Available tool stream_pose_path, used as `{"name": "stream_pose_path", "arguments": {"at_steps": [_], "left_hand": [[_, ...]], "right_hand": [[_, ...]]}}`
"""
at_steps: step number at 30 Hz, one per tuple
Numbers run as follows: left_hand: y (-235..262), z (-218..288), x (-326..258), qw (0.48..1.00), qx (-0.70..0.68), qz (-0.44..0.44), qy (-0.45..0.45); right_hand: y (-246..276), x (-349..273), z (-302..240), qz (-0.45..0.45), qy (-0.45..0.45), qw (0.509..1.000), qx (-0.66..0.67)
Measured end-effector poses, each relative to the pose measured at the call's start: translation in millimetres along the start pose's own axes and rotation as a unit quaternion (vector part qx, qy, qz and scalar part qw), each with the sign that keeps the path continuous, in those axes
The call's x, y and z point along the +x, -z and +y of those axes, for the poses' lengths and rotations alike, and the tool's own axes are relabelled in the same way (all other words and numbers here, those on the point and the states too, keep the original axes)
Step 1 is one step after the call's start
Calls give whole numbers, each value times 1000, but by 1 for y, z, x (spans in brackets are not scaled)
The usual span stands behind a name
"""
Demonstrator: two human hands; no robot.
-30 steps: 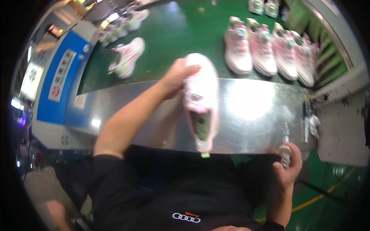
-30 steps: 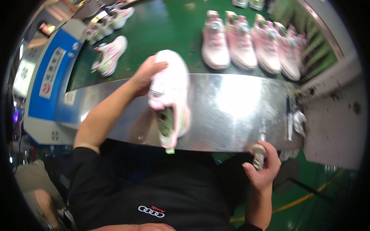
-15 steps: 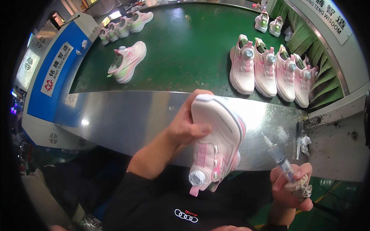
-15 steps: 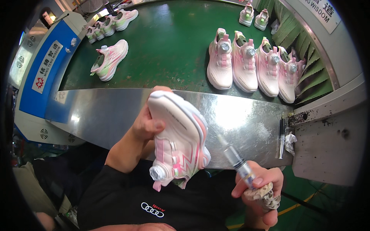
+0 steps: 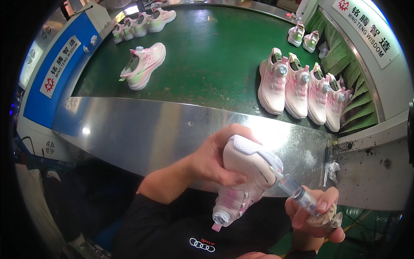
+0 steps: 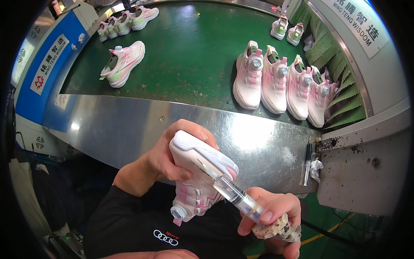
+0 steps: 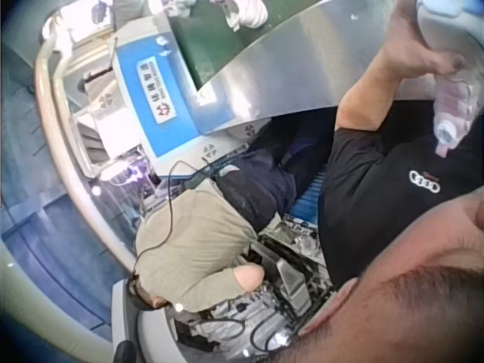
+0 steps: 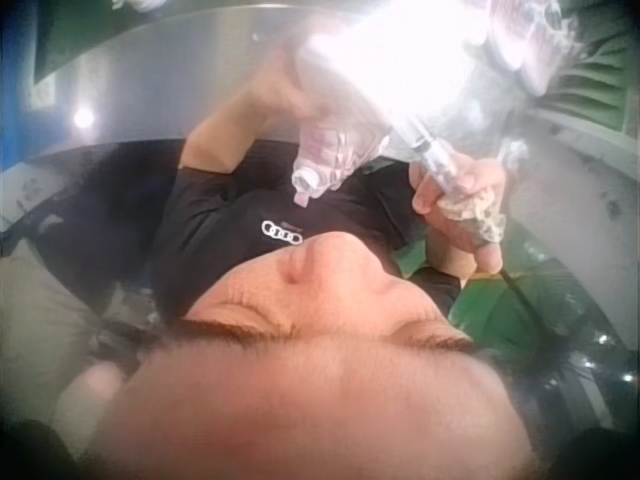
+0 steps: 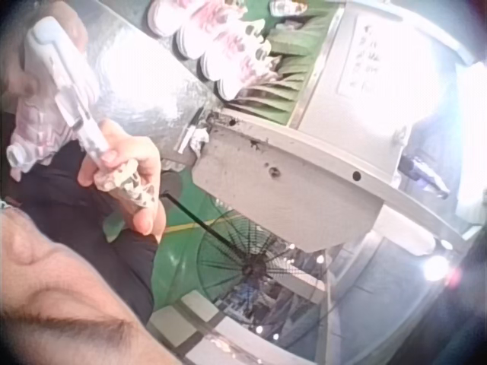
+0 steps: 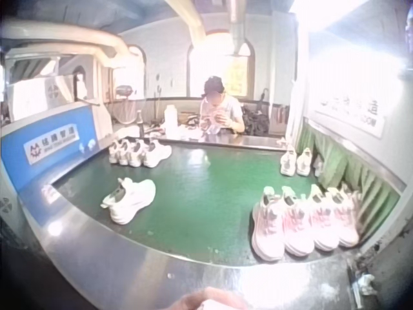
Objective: The person takes shoes one at a time, applies adhesive along the edges of the soles using a syringe while rotating each shoe by hand, and places the shoes onto the conveyor belt.
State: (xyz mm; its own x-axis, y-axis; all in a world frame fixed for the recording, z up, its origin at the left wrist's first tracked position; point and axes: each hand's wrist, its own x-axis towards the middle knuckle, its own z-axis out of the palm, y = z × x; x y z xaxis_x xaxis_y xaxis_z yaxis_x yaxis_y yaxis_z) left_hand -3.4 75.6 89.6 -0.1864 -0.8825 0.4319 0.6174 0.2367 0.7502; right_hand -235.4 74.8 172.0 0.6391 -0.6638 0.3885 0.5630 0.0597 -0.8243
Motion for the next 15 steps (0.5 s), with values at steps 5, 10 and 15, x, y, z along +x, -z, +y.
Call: {"name": "stream_pose_path", "arguments": {"at_steps": [5,10,15], "left_hand": [[-5,7,0,999,28,-3,23],[-6,9,-1,999,50,-6,17],[-5,7,-2,999,23,11,19]], "right_hand": [[-1,1,1,13,-13,1000,-8],[-4,1,2,45,-32,998,-3],[-4,1,1,41,-20,999,-27]]}}
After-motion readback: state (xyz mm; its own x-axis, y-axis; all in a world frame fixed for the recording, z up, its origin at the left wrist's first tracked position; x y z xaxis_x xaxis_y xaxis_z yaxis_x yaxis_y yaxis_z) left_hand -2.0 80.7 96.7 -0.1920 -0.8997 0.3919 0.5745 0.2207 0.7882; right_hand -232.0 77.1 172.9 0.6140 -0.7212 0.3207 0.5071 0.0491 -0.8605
